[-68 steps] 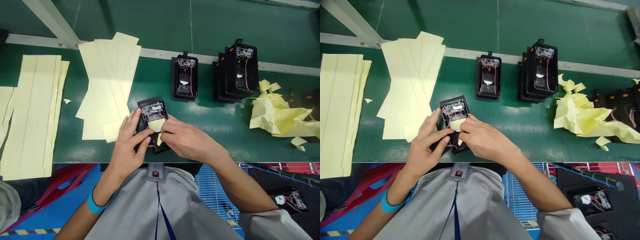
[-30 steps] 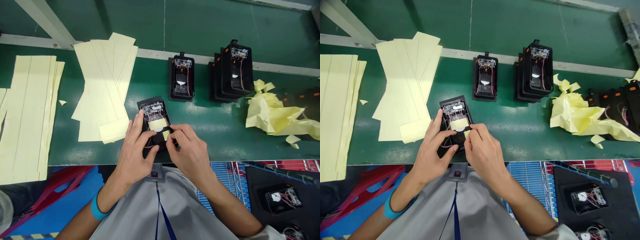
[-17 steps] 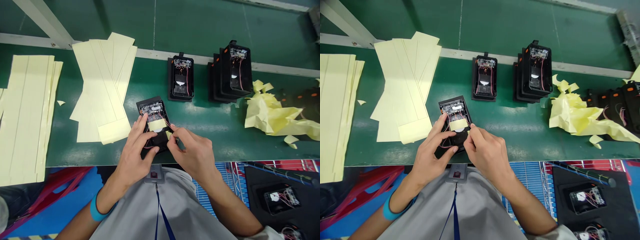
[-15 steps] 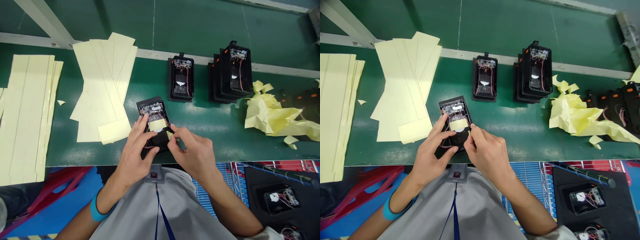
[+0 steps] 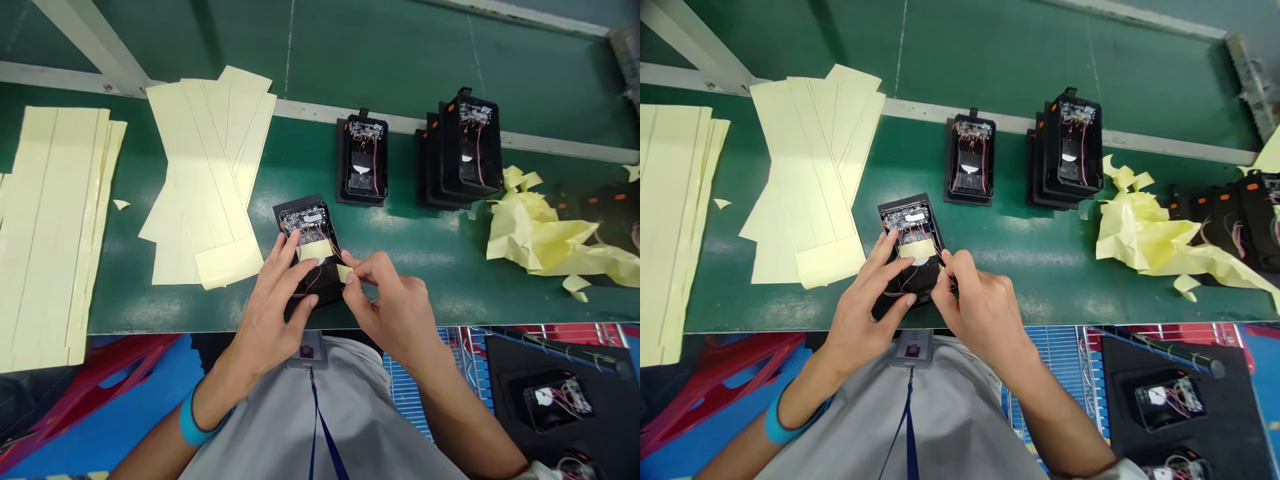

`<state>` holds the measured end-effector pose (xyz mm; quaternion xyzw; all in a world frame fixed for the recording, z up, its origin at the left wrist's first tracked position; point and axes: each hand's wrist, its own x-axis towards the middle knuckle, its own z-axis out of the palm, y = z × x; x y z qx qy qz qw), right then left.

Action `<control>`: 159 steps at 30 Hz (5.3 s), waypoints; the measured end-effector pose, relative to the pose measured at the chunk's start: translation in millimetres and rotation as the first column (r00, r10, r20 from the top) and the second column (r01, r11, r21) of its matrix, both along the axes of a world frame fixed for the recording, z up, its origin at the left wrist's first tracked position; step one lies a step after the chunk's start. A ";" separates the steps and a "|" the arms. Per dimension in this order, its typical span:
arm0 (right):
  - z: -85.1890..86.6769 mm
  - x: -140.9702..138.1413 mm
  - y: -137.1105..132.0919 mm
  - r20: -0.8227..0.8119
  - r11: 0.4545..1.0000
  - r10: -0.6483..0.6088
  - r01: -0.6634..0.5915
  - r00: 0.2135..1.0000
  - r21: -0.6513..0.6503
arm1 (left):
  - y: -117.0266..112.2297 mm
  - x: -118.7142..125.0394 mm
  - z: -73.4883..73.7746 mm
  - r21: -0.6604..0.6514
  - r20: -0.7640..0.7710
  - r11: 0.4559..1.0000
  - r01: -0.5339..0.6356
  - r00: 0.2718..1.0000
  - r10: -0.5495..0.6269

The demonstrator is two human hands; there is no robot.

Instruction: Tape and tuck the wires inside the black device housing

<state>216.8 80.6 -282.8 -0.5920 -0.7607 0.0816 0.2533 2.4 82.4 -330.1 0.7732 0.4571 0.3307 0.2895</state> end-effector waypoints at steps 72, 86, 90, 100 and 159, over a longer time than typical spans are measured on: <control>-21.7 16.1 70.4 0.391 0.847 0.494 -0.532 0.776 -0.013 | 30.3 -7.2 -9.9 -0.057 0.194 0.984 -0.171 0.964 0.179; -25.4 18.7 67.8 0.340 0.862 0.485 -0.505 0.806 -0.032 | 28.2 -8.3 -12.4 -0.129 0.226 0.976 -0.176 0.953 0.202; -25.8 18.5 69.0 0.332 0.855 0.496 -0.518 0.803 -0.023 | 28.3 -7.3 -11.0 -0.137 0.222 0.974 -0.183 0.952 0.210; -29.5 18.6 66.5 0.315 0.872 0.469 -0.490 0.825 -0.012 | 29.0 -6.7 -11.2 -0.144 0.225 0.971 -0.191 0.949 0.220; -26.8 15.9 68.1 0.227 0.864 0.499 -0.499 0.836 -0.063 | 28.5 -6.9 -9.9 -0.170 0.207 0.967 -0.192 0.952 0.225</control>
